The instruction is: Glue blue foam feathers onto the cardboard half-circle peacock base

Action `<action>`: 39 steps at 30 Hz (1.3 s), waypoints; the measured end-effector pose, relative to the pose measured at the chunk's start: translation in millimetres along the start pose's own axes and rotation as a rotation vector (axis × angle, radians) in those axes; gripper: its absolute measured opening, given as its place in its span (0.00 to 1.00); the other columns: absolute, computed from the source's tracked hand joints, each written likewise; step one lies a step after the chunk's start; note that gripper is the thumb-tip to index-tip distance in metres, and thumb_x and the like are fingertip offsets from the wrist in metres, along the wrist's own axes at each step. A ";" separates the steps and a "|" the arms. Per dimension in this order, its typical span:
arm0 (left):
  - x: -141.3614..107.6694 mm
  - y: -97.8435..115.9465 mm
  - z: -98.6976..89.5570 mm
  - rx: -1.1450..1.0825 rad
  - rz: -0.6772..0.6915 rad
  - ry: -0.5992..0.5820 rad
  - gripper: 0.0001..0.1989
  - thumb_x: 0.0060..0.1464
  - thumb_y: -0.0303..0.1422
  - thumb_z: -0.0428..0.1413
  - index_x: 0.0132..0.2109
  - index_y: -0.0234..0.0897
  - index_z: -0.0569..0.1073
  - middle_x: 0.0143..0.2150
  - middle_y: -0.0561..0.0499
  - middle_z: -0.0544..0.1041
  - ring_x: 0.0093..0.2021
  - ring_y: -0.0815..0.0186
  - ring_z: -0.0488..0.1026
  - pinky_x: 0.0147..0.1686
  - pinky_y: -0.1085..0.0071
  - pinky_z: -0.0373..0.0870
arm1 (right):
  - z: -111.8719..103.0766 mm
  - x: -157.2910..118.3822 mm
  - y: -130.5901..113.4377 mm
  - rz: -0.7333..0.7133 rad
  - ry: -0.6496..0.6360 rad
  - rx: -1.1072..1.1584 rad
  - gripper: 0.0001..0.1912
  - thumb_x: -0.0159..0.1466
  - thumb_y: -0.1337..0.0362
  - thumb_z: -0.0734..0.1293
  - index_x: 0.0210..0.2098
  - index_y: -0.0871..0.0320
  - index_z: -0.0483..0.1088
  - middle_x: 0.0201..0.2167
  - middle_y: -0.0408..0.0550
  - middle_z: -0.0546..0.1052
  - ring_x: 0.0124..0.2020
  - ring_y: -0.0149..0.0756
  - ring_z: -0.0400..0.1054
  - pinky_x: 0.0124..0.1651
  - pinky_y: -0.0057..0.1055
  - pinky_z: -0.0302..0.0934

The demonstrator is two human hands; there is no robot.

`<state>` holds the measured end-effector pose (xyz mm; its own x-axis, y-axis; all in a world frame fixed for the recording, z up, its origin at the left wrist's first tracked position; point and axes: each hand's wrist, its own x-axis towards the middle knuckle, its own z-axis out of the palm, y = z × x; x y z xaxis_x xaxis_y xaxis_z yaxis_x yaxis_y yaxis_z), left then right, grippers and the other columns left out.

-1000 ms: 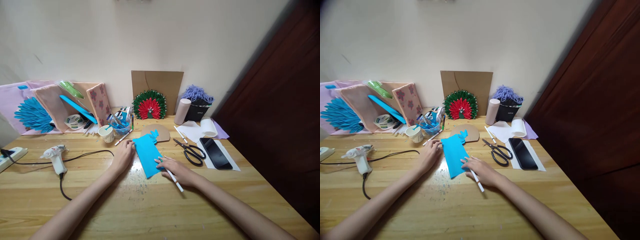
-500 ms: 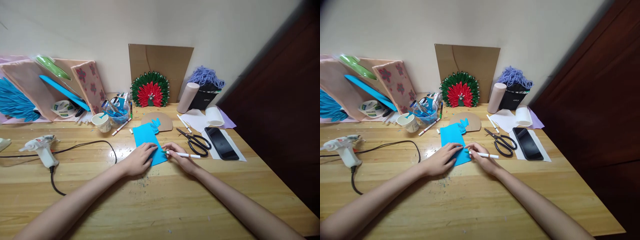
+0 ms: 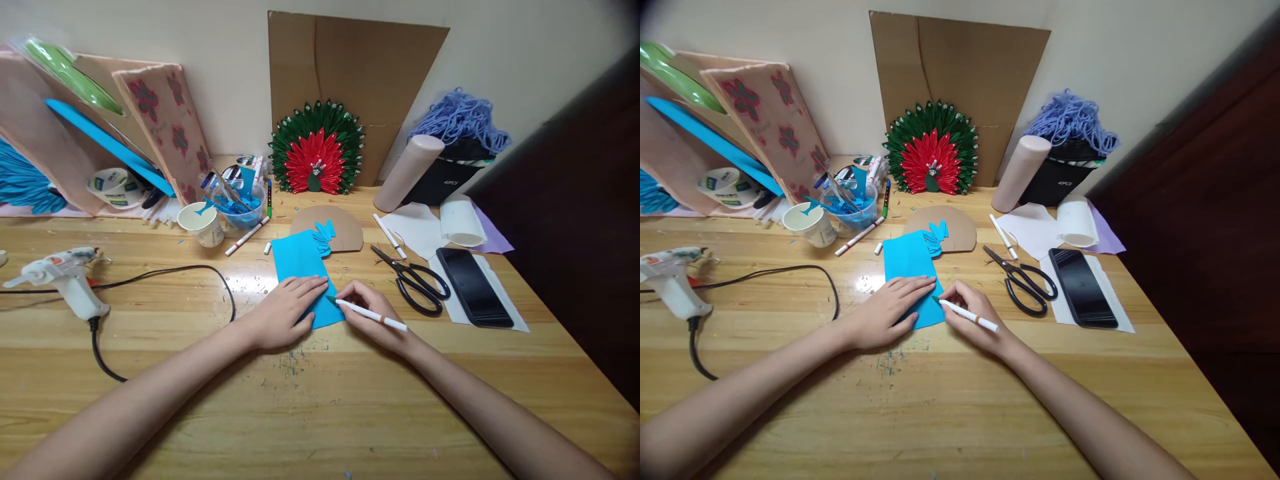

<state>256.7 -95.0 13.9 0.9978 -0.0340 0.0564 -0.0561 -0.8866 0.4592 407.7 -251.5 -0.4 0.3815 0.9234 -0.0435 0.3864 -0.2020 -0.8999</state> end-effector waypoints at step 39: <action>2.6 -1.6 1.3 0.040 0.007 -0.024 0.27 0.58 0.34 0.43 0.63 0.37 0.51 0.64 0.45 0.56 0.62 0.60 0.53 0.58 0.59 0.50 | -10.2 -2.2 4.4 -0.034 0.020 -0.041 0.08 0.60 0.62 0.63 0.38 0.56 0.68 0.35 0.47 0.73 0.36 0.36 0.67 0.37 0.32 0.60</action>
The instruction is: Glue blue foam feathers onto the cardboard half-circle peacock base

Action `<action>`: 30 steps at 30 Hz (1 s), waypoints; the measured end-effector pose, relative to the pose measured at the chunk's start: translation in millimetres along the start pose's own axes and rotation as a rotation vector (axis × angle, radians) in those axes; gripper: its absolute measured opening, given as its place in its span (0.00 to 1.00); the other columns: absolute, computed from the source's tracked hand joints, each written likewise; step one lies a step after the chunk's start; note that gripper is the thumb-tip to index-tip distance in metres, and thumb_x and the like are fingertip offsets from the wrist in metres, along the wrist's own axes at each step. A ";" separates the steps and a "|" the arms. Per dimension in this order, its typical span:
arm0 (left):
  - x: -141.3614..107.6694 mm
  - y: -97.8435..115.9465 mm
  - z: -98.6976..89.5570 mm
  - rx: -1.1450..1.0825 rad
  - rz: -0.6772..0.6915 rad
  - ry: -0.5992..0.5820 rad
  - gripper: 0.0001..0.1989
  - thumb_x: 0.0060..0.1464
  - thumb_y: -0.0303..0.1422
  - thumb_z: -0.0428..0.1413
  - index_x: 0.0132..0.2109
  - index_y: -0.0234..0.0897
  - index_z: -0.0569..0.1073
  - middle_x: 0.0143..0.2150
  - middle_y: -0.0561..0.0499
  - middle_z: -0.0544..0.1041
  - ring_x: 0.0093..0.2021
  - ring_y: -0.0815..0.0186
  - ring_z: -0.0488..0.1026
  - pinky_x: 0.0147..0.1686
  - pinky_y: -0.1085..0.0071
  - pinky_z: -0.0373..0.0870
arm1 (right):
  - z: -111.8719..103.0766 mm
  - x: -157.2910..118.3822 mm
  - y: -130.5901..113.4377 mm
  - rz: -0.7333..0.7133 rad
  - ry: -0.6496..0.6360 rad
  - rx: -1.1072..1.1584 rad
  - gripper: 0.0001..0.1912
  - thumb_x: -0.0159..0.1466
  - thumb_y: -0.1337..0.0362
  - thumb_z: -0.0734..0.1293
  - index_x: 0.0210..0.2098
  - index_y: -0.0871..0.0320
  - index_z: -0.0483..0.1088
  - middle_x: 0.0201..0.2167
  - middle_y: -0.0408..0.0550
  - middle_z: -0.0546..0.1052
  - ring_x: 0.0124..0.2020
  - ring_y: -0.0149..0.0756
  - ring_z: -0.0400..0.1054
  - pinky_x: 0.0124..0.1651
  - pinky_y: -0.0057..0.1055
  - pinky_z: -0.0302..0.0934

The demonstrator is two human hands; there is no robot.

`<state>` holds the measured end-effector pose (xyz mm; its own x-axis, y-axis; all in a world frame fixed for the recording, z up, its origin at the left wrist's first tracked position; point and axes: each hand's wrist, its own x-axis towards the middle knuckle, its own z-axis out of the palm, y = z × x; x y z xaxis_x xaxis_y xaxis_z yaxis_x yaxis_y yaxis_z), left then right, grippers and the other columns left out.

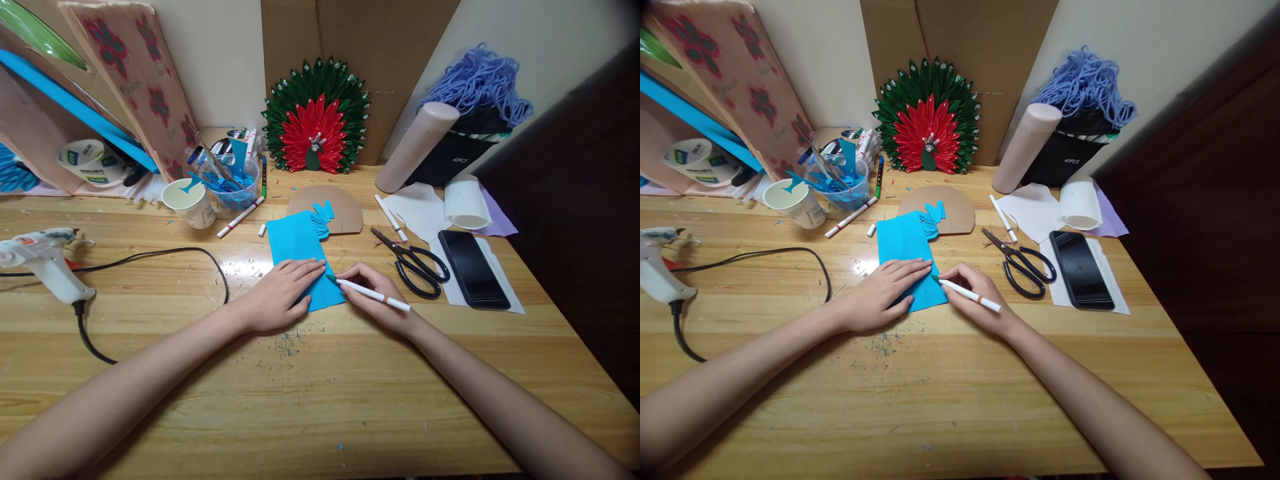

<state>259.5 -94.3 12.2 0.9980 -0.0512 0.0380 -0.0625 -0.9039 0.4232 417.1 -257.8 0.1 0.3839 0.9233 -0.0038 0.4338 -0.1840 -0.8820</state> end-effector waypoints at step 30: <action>0.7 0.5 -1.2 0.000 0.001 -0.012 0.27 0.58 0.34 0.43 0.63 0.36 0.51 0.64 0.44 0.56 0.63 0.60 0.52 0.59 0.59 0.49 | -4.3 -1.5 6.2 -0.033 -0.033 -0.018 0.06 0.53 0.70 0.61 0.22 0.56 0.57 0.20 0.40 0.64 0.23 0.30 0.57 0.27 0.27 0.50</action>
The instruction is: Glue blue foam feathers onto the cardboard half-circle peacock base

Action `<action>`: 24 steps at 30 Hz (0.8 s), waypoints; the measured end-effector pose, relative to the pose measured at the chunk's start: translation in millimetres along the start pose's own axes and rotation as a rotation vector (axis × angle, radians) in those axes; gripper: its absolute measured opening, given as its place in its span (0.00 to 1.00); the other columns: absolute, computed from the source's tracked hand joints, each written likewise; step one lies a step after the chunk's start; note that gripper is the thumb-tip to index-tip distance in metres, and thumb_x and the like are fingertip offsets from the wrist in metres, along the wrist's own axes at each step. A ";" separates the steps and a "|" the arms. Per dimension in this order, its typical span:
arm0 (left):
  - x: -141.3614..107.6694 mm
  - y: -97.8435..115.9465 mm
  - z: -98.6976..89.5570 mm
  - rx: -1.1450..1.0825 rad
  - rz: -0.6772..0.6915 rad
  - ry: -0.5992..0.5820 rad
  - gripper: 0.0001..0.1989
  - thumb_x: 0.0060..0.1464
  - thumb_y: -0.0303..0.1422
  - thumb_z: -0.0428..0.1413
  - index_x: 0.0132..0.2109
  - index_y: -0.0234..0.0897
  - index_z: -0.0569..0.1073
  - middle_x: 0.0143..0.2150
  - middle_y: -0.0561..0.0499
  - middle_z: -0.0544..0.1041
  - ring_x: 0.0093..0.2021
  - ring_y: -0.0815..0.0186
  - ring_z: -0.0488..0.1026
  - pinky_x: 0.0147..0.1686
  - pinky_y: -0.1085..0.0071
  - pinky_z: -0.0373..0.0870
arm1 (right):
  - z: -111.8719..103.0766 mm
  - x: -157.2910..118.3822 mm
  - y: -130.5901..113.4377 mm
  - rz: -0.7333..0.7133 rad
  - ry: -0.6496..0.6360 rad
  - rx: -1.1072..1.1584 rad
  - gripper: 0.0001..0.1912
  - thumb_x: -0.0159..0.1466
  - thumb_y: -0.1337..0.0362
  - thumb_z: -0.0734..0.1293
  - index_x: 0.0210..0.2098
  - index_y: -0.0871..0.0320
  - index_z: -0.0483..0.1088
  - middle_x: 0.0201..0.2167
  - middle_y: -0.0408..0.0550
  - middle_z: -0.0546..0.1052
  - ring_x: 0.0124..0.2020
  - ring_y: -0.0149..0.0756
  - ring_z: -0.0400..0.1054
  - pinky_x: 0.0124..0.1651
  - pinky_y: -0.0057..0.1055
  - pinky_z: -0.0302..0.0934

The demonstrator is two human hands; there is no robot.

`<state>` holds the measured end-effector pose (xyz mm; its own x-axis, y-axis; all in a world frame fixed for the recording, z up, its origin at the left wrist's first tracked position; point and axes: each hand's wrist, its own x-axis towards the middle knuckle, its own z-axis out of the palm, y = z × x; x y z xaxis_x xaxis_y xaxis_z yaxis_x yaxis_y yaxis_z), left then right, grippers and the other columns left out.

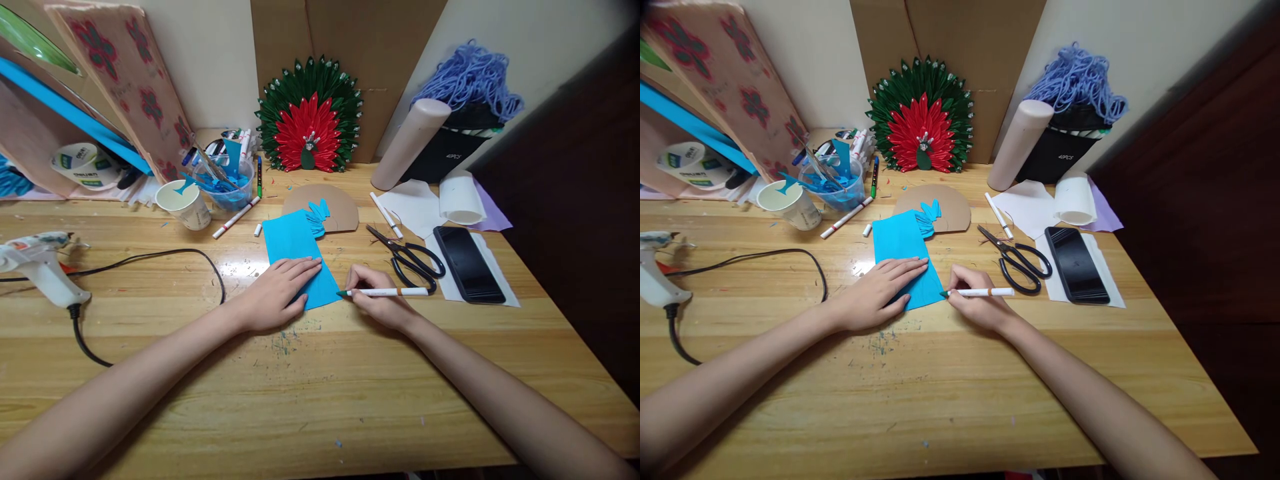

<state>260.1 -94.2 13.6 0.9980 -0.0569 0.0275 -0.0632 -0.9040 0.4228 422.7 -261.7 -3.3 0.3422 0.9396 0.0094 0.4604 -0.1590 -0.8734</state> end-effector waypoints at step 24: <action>-6.9 -0.2 2.5 -0.152 -0.023 0.191 0.29 0.54 0.27 0.46 0.62 0.36 0.48 0.62 0.39 0.55 0.62 0.58 0.52 0.59 0.56 0.54 | 23.7 21.5 -17.8 0.154 0.203 -0.058 0.15 0.49 0.62 0.70 0.31 0.55 0.61 0.33 0.45 0.73 0.33 0.35 0.67 0.37 0.34 0.61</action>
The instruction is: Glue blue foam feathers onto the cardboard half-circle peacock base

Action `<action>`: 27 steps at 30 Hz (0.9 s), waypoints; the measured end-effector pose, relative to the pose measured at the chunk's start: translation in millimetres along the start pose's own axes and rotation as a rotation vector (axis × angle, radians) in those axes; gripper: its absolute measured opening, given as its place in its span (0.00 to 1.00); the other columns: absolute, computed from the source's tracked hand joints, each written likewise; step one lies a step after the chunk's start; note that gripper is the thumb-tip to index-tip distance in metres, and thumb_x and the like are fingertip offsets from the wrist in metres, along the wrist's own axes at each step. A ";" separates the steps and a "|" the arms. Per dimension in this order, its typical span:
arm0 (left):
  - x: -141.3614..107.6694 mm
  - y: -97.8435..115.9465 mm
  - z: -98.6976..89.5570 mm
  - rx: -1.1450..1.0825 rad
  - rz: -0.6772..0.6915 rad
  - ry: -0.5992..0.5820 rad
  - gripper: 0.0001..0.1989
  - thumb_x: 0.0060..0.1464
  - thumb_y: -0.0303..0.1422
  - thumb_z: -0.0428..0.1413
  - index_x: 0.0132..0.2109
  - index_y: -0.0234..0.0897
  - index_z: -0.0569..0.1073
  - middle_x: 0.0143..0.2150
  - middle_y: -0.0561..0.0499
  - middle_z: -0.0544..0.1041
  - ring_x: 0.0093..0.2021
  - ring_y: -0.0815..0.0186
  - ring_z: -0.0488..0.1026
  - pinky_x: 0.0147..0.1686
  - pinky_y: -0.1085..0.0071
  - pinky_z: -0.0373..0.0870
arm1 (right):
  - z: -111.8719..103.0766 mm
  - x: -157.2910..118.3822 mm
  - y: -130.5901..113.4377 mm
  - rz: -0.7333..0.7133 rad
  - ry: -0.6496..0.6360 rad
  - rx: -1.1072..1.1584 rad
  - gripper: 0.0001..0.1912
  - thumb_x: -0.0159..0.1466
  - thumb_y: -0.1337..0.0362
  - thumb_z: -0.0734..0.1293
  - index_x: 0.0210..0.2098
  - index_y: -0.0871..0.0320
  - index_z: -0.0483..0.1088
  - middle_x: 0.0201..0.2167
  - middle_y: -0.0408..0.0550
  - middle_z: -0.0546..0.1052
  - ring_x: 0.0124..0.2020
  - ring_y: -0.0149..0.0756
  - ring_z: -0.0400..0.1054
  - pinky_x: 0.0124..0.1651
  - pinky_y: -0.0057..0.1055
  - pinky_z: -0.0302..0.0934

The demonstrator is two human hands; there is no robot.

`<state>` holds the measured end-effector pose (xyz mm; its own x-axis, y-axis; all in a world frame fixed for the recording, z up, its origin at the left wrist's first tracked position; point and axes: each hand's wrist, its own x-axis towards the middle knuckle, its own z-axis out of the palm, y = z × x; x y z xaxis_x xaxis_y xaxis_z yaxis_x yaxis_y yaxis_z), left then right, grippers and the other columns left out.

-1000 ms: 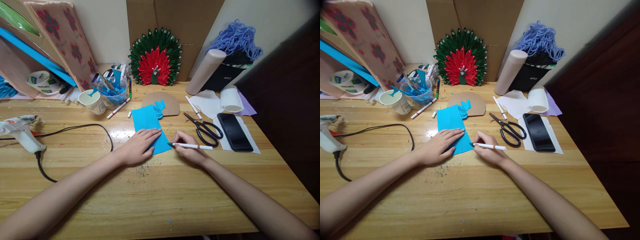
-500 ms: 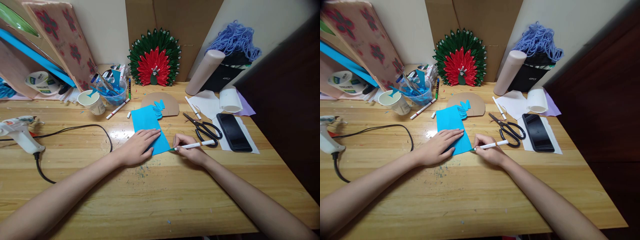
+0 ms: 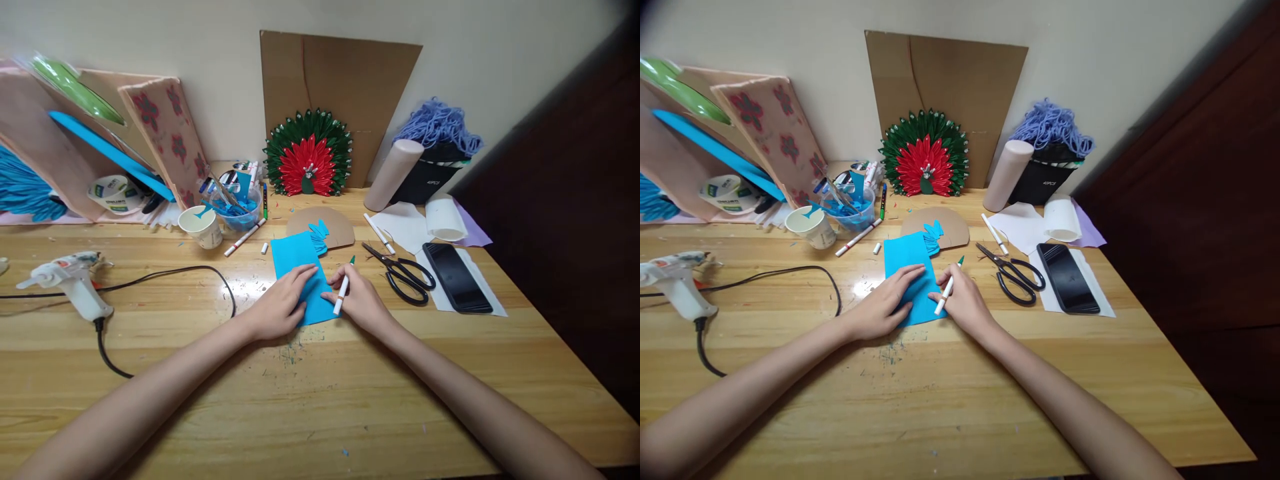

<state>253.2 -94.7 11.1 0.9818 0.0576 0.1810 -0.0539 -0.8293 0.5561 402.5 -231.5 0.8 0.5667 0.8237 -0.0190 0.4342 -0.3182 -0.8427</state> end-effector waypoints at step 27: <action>49.8 31.6 -66.8 -0.756 -0.470 0.432 0.26 0.47 0.42 0.57 0.51 0.33 0.69 0.52 0.41 0.72 0.51 0.51 0.70 0.48 0.57 0.69 | -99.3 7.8 44.0 -0.073 0.078 -0.680 0.12 0.53 0.70 0.62 0.38 0.60 0.65 0.38 0.53 0.69 0.42 0.43 0.64 0.44 0.36 0.58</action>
<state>288.2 -80.9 91.8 0.7904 0.6125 0.0057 0.0745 -0.1053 0.9916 495.5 -285.6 17.1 0.5574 0.8258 0.0854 0.8015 -0.5084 -0.3149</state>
